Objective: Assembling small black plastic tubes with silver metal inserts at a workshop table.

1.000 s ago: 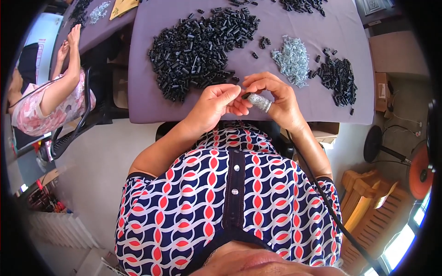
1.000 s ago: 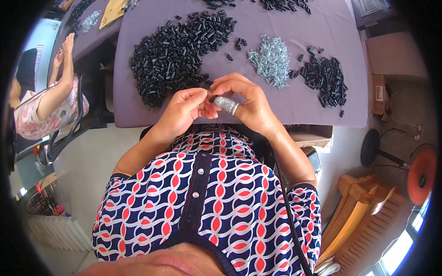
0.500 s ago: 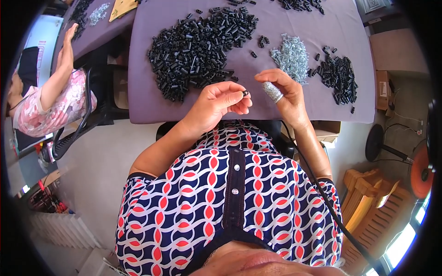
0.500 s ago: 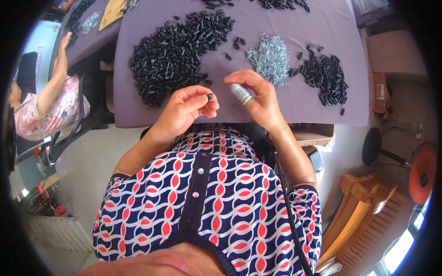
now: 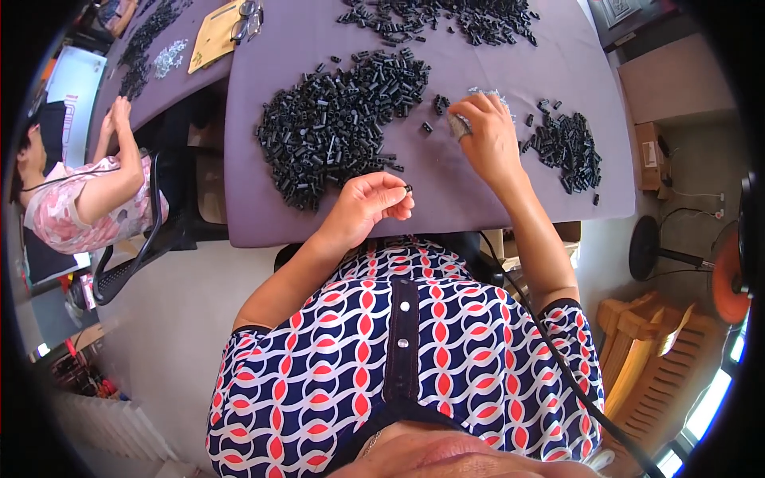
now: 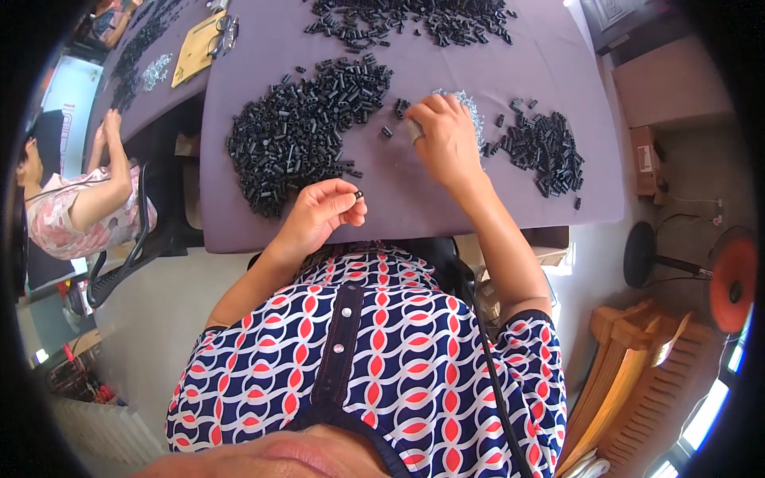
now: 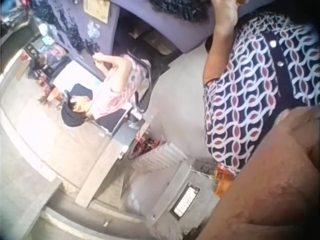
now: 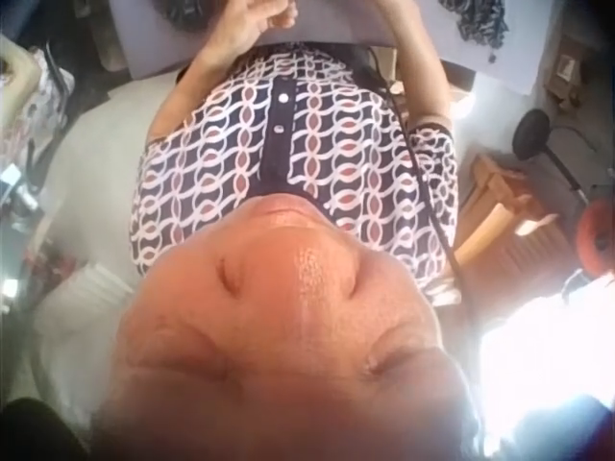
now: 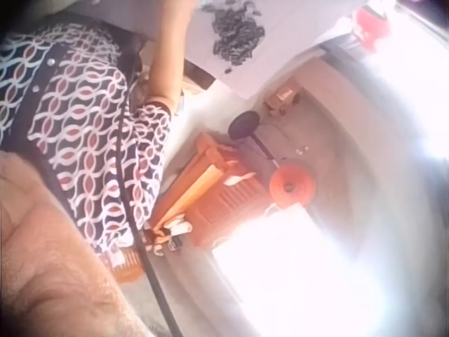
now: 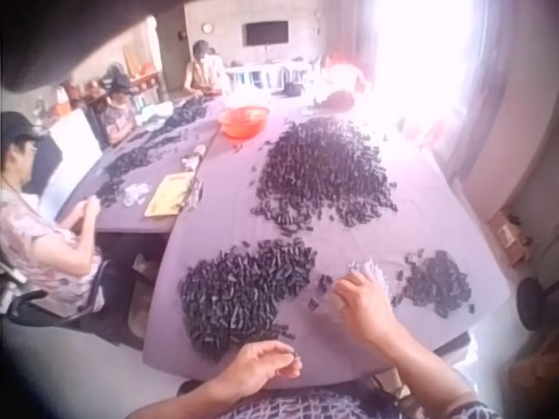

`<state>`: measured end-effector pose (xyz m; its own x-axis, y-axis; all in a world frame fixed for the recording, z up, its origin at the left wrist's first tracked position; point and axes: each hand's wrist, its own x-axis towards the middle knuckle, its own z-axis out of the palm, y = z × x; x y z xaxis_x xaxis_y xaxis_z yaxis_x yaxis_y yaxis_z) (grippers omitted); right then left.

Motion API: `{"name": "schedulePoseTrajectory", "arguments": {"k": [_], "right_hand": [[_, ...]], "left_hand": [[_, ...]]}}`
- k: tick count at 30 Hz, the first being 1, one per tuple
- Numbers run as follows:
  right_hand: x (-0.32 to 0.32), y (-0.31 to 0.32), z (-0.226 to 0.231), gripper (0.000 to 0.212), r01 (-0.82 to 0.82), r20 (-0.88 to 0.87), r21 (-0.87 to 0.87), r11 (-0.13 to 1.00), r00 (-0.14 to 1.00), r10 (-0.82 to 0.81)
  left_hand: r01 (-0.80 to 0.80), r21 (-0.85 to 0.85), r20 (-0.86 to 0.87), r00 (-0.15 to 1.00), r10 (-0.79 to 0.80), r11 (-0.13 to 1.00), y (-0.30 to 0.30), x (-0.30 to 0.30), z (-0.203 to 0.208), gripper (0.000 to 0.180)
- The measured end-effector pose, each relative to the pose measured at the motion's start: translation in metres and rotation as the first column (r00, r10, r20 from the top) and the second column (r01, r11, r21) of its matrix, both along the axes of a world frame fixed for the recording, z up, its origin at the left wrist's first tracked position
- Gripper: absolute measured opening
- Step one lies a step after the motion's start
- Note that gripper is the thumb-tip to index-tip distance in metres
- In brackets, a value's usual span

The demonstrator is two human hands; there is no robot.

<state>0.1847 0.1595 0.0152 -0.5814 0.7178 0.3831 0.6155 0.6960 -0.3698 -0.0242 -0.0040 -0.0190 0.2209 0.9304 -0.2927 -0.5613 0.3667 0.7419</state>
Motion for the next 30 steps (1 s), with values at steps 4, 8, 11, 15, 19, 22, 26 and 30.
{"name": "schedulePoseTrajectory", "arguments": {"k": [4, 8, 11, 15, 19, 22, 26, 30], "right_hand": [[-0.012, 0.023, 0.002, 0.024, 0.072, 0.207, 0.042, 0.997, 0.975, -0.079], [-0.027, 0.031, 0.004, 0.024, 0.051, 0.257, 0.014, 0.999, 0.965, -0.053], [-0.041, 0.029, 0.007, 0.022, 0.033, 0.327, -0.083, 0.996, 0.945, -0.004], [-0.057, 0.019, 0.011, 0.029, 0.024, 0.237, -0.212, 0.977, 0.971, 0.027], [-0.074, 0.010, -0.005, 0.032, -0.098, 0.094, -0.274, 0.957, 0.987, 0.128], [-0.084, -0.003, -0.004, 0.035, -0.184, 0.004, -0.314, 0.931, 0.981, 0.195], [-0.088, 0.002, 0.014, 0.030, -0.263, -0.162, -0.428, 0.865, 0.964, 0.213], [-0.073, 0.057, 0.014, 0.024, -0.118, -0.157, -0.267, 0.957, 0.985, 0.078]], "left_hand": [[0.015, -0.006, 0.027, 1.000, -0.014, 1.000, 0.000, -0.003, 0.000, 0.012], [0.020, 0.007, 0.066, 0.998, -0.020, 1.000, 0.001, -0.003, -0.002, 0.011], [0.017, 0.002, 0.070, 0.997, -0.017, 1.000, 0.000, -0.002, -0.001, 0.011], [0.027, -0.011, 0.101, 0.995, -0.026, 1.000, 0.000, -0.004, -0.002, 0.012], [0.026, -0.019, 0.114, 0.993, -0.023, 0.999, 0.001, -0.005, -0.004, 0.012], [0.034, -0.031, 0.123, 0.992, -0.030, 0.999, 0.002, -0.005, -0.003, 0.012], [0.037, -0.042, 0.109, 0.994, -0.032, 0.998, 0.004, -0.006, -0.002, 0.012], [0.033, -0.038, 0.115, 0.993, -0.029, 0.999, 0.004, -0.004, -0.002, 0.012]]}}
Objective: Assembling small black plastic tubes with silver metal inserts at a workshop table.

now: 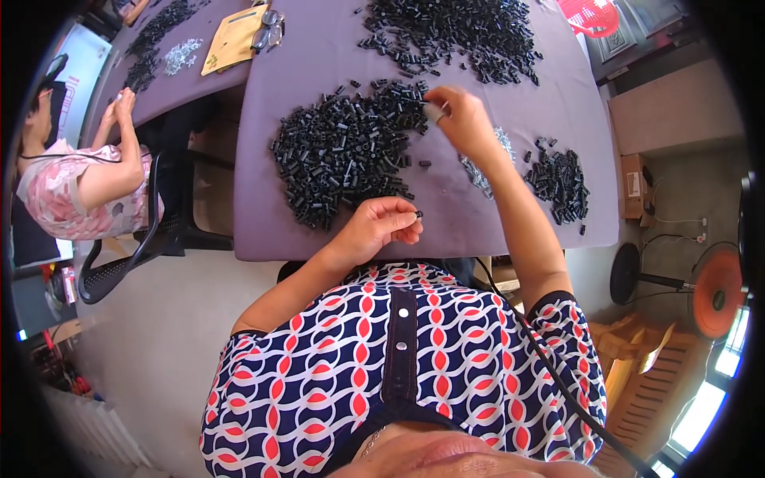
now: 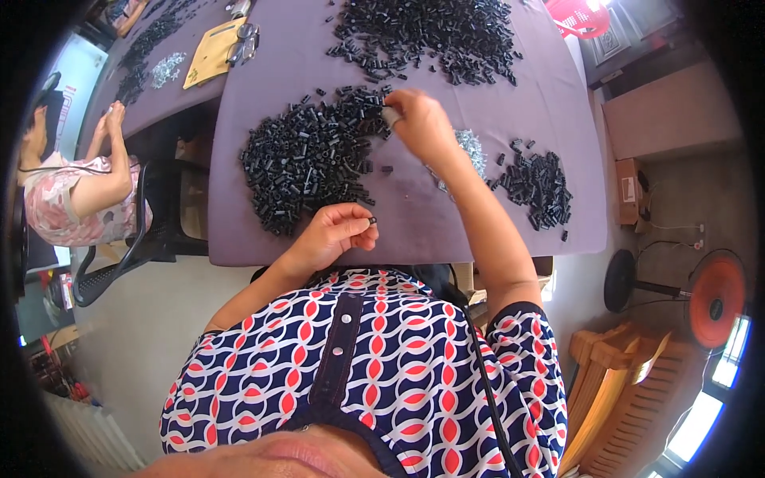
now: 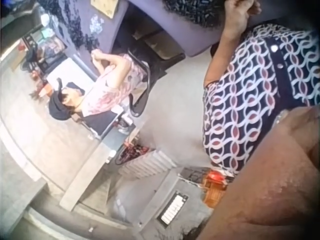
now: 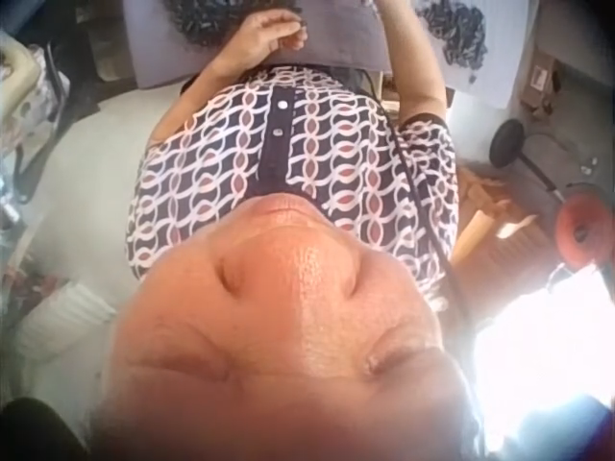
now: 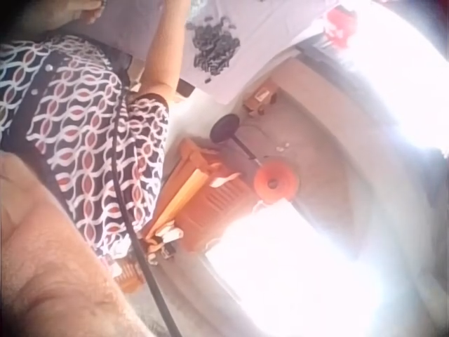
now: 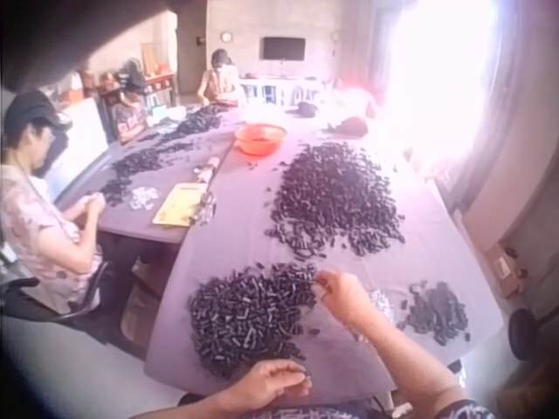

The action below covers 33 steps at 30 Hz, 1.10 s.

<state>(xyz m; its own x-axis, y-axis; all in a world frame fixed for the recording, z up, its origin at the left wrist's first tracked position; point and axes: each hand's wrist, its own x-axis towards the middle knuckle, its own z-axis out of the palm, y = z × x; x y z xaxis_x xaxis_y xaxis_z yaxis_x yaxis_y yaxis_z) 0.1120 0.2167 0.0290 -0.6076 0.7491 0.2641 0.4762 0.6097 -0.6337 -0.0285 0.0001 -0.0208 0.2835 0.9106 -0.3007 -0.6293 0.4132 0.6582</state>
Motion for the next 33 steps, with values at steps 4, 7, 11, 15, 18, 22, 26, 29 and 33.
{"name": "schedulePoseTrajectory", "arguments": {"k": [4, 7, 11, 15, 18, 22, 26, 29, 33], "right_hand": [[0.015, 0.050, -0.028, 0.030, 0.062, 0.185, 0.011, 0.998, 0.981, -0.063], [0.013, 0.052, -0.032, 0.033, 0.007, 0.137, -0.128, 0.992, 0.991, 0.010], [0.001, 0.028, -0.030, 0.033, -0.126, 0.074, -0.149, 0.981, 0.988, 0.138], [0.000, 0.011, -0.025, 0.035, -0.147, -0.021, -0.313, 0.938, 0.989, 0.148], [0.018, 0.020, -0.029, 0.039, -0.120, -0.239, -0.360, 0.925, 0.970, 0.032], [0.036, 0.029, -0.025, 0.031, -0.009, -0.174, -0.345, 0.938, 0.983, -0.054], [0.038, 0.013, -0.022, 0.019, 0.006, -0.006, -0.229, 0.973, 1.000, -0.008], [0.028, -0.004, -0.017, 0.018, -0.028, 0.012, -0.148, 0.989, 0.999, 0.030], [0.015, -0.009, -0.024, 0.017, -0.039, 0.165, -0.007, 0.999, 0.986, 0.040]], "left_hand": [[0.014, -0.014, -0.038, 0.999, -0.014, 1.000, 0.001, 0.000, 0.000, 0.012], [0.009, -0.030, -0.047, 0.999, -0.010, 1.000, 0.000, 0.000, 0.001, 0.012], [0.006, -0.019, -0.044, 0.999, -0.007, 1.000, 0.001, 0.000, 0.000, 0.012], [0.007, -0.021, -0.066, 0.998, -0.009, 1.000, 0.001, 0.000, 0.004, 0.012], [0.009, -0.024, -0.049, 0.999, -0.010, 1.000, 0.001, 0.000, 0.004, 0.012], [0.001, -0.020, -0.048, 0.999, -0.002, 1.000, 0.000, 0.000, 0.003, 0.012], [-0.001, 0.013, -0.034, 0.999, 0.001, 1.000, -0.001, 0.001, 0.001, 0.012], [-0.003, 0.035, -0.033, 0.999, 0.004, 0.999, -0.001, 0.001, -0.001, 0.012], [-0.021, 0.056, -0.061, 0.998, 0.025, 0.998, 0.000, 0.001, -0.004, 0.012]]}}
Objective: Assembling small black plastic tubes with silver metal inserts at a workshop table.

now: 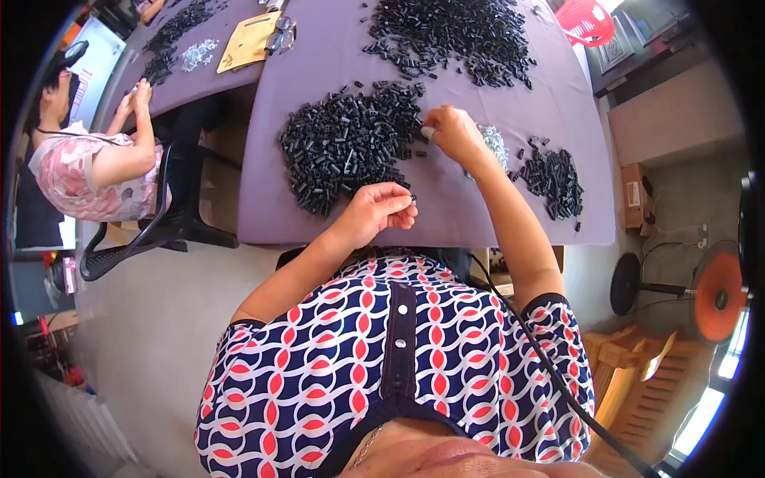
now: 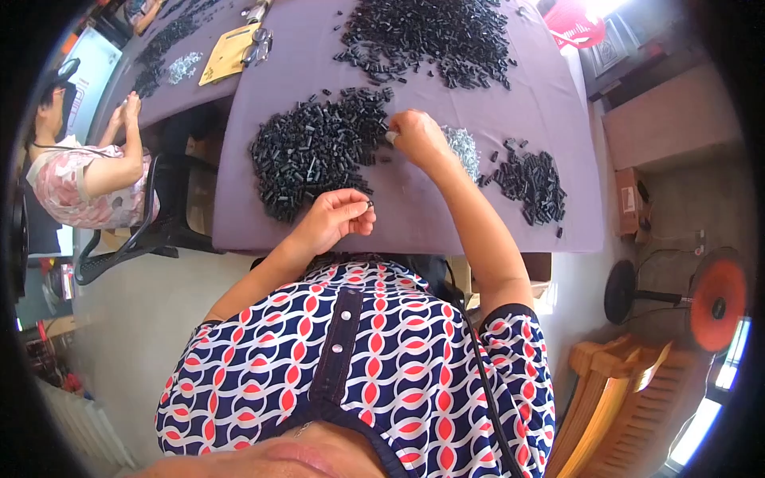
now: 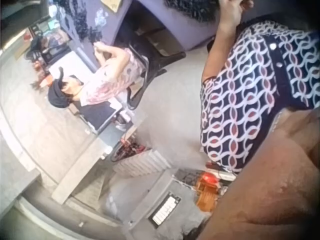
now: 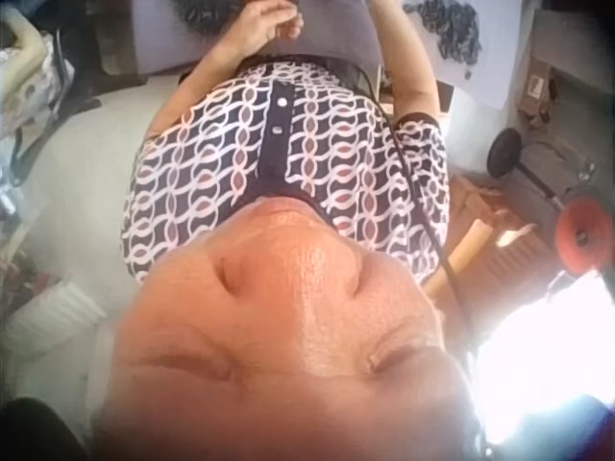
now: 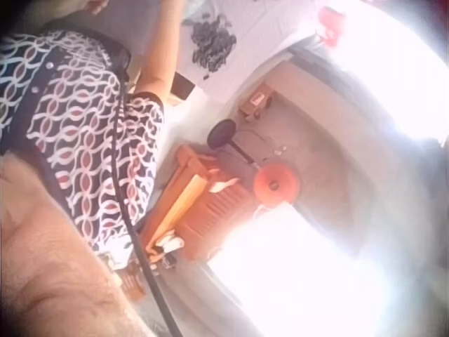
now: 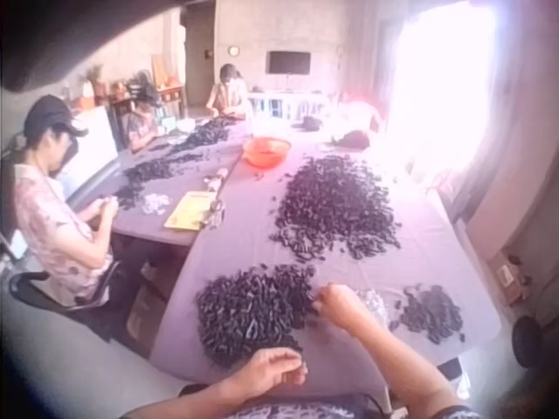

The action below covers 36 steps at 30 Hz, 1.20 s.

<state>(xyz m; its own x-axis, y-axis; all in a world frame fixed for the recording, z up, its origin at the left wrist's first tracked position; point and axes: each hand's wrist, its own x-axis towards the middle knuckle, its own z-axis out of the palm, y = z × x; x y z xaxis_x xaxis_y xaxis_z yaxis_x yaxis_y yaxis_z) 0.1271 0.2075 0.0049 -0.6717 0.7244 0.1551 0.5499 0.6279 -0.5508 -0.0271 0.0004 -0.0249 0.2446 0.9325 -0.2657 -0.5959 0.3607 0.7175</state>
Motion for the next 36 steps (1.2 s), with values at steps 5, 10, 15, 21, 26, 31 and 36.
{"name": "schedulePoseTrajectory", "arguments": {"k": [5, 10, 15, 21, 26, 31, 36], "right_hand": [[-0.023, 0.001, -0.002, 0.014, -0.003, 0.211, 0.075, 0.997, 0.977, -0.013], [-0.018, -0.001, -0.021, 0.019, -0.038, 0.135, 0.220, 0.975, 0.991, 0.008], [0.020, -0.019, 0.008, 0.011, -0.024, -0.264, -0.378, 0.925, 0.961, -0.083], [0.047, -0.083, 0.017, 0.026, -0.342, -0.541, -0.723, 0.600, 0.821, -0.184], [0.059, -0.092, 0.009, 0.024, -0.579, -0.683, -0.728, 0.366, 0.654, -0.325], [0.061, -0.099, 0.016, 0.016, -0.652, -0.714, -0.696, 0.301, 0.585, -0.384], [0.060, -0.104, 0.016, 0.015, -0.614, -0.754, -0.653, 0.443, 0.582, -0.305]], "left_hand": [[-0.031, 0.048, -0.013, 0.999, 0.031, 0.998, -0.001, 0.002, -0.005, 0.012], [-0.056, 0.082, -0.013, 0.998, 0.057, 0.995, -0.004, -0.001, -0.008, 0.012], [-0.062, 0.046, 0.063, 0.996, 0.059, 0.997, -0.008, -0.004, -0.009, 0.012], [-0.037, 0.020, 0.057, 0.998, 0.036, 0.999, -0.004, 0.001, -0.004, 0.013], [-0.030, -0.022, 0.005, 1.000, 0.031, 0.999, -0.002, 0.003, 0.009, 0.014], [-0.048, 0.019, -0.078, 0.996, 0.050, 0.999, 0.005, 0.006, 0.040, 0.014], [-0.073, 0.042, -0.162, 0.984, 0.079, 0.996, 0.008, 0.009, 0.058, 0.014]]}}
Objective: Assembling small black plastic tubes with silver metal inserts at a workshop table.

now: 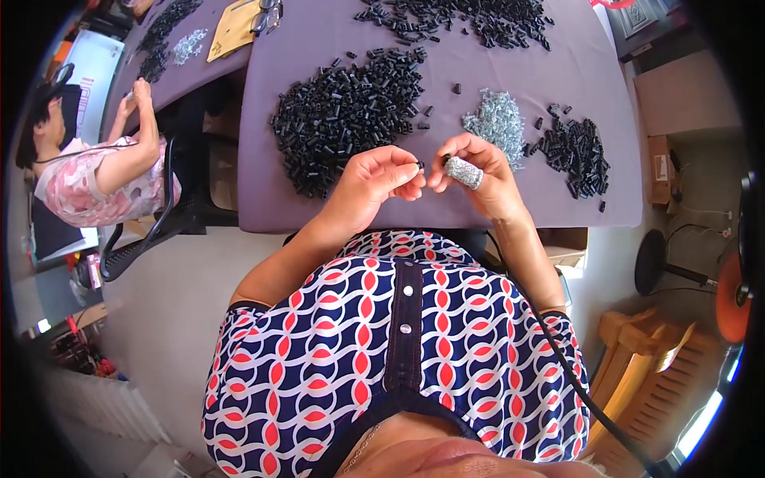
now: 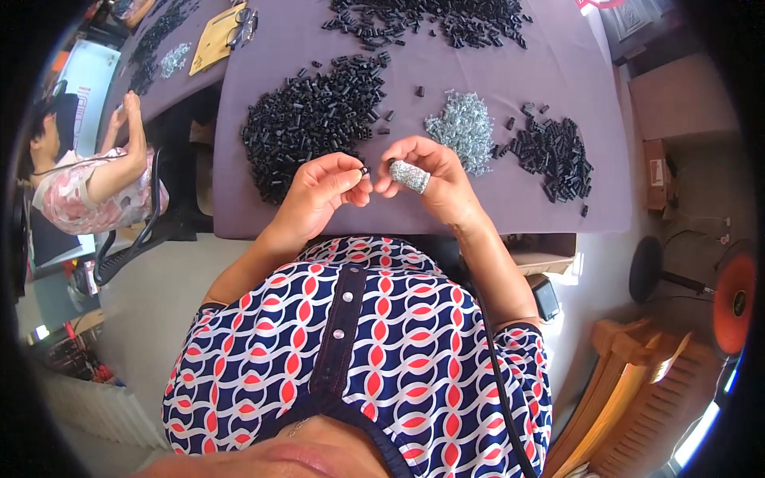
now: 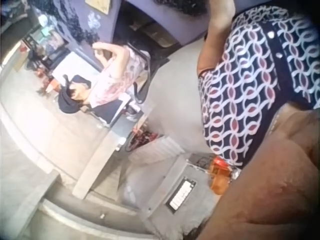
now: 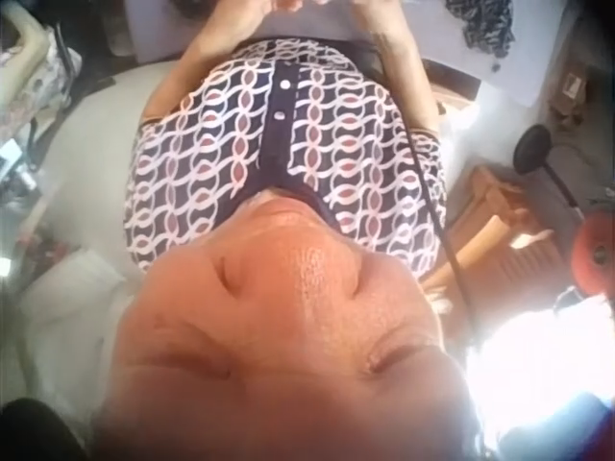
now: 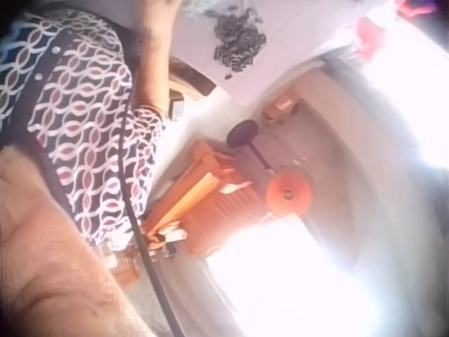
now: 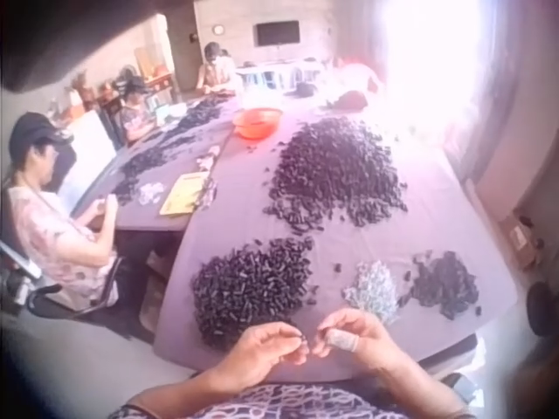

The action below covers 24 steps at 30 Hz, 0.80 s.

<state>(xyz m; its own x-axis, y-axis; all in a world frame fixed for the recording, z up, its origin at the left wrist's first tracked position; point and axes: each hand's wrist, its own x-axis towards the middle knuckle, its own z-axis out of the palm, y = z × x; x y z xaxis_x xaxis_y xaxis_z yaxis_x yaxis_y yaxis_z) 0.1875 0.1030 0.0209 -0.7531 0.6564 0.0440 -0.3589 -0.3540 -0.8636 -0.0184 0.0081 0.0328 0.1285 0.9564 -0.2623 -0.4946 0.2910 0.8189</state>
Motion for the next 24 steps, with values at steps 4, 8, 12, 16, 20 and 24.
{"name": "schedulePoseTrajectory", "arguments": {"k": [4, 8, 12, 16, 20, 24], "right_hand": [[0.004, -0.002, 0.003, 0.014, 0.085, 0.133, 0.113, 0.990, 0.986, -0.100], [0.003, -0.008, 0.018, 0.016, 0.061, 0.112, 0.047, 0.997, 0.992, -0.066], [-0.003, -0.011, 0.021, 0.015, 0.036, 0.034, 0.104, 0.994, 0.999, -0.040], [-0.002, -0.013, 0.020, 0.016, 0.040, 0.039, 0.125, 0.991, 0.998, -0.045], [0.001, -0.015, 0.022, 0.016, 0.070, 0.023, 0.188, 0.980, 0.997, -0.076], [0.002, -0.015, 0.023, 0.018, 0.080, 0.012, 0.175, 0.981, 0.996, -0.084]], "left_hand": [[-0.010, 0.060, -0.177, 0.984, 0.021, 0.998, -0.002, 0.002, 0.011, 0.016], [-0.028, 0.132, -0.280, 0.958, 0.064, 0.991, -0.004, 0.004, 0.014, 0.017], [-0.021, 0.139, -0.318, 0.946, 0.065, 0.990, -0.004, 0.007, 0.017, 0.017], [-0.009, 0.165, -0.332, 0.941, 0.064, 0.986, -0.004, 0.011, 0.020, 0.017], [0.009, 0.131, -0.335, 0.942, 0.036, 0.991, -0.006, 0.012, 0.021, 0.017], [0.019, 0.116, -0.295, 0.955, 0.016, 0.993, -0.007, 0.013, 0.022, 0.017]]}}
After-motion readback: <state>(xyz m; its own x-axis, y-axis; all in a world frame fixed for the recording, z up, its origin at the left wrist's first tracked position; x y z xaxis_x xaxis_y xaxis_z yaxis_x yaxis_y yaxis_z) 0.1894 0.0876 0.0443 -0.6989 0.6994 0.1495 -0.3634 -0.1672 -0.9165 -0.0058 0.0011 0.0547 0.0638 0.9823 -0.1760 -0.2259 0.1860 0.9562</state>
